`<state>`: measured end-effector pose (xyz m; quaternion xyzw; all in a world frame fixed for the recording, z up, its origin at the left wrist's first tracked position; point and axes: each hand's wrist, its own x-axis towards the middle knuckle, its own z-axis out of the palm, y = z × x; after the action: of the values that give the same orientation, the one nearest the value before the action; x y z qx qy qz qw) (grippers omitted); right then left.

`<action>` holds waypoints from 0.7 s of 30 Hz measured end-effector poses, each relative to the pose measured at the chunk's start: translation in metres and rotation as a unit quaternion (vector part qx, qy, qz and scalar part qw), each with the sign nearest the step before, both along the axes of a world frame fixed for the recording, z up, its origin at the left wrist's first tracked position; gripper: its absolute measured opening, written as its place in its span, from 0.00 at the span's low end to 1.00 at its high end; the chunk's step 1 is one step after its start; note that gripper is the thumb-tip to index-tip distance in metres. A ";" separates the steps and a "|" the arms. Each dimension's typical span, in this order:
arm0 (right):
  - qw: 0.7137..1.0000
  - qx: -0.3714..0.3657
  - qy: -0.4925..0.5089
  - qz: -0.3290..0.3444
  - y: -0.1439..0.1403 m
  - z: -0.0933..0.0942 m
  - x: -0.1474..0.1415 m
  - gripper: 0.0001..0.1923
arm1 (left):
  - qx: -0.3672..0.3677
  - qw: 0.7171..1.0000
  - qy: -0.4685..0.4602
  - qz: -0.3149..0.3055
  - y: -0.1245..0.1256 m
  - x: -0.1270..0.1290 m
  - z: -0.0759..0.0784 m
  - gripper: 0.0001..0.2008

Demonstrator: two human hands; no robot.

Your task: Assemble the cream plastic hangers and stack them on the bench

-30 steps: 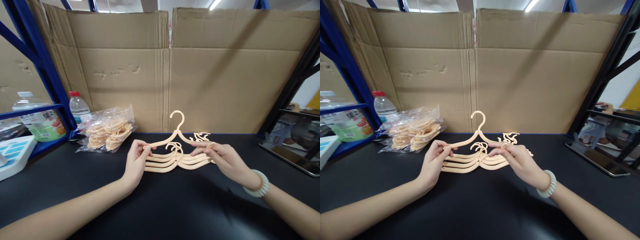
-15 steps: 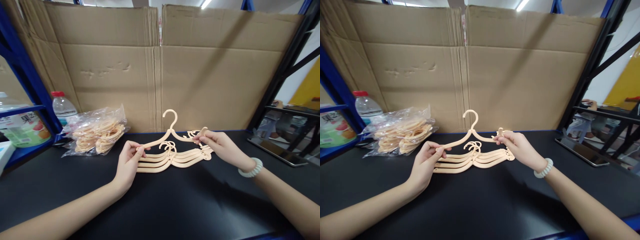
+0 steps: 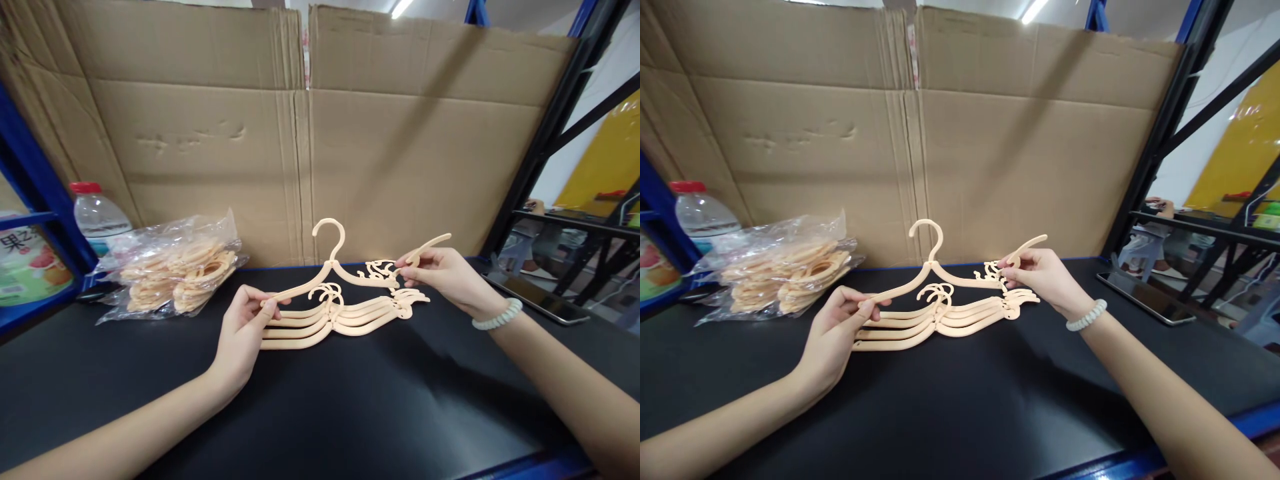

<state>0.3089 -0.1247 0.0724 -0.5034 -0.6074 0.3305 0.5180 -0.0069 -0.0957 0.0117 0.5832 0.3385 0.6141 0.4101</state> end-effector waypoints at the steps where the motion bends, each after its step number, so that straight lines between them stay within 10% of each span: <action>1: 1.000 -0.017 0.021 0.008 0.001 -0.001 0.001 0.15 | 0.001 1.000 0.001 0.000 0.000 0.000 0.000 0.10; 21: 0.935 -0.258 0.166 0.177 0.012 -0.011 0.013 0.07 | 0.015 1.000 0.003 0.001 0.001 -0.001 -0.001 0.08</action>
<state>0.3216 -0.1131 0.0613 -0.4421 -0.4854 0.6414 0.3968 -0.0082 -0.0952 0.0106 0.5904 0.3311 0.6181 0.3997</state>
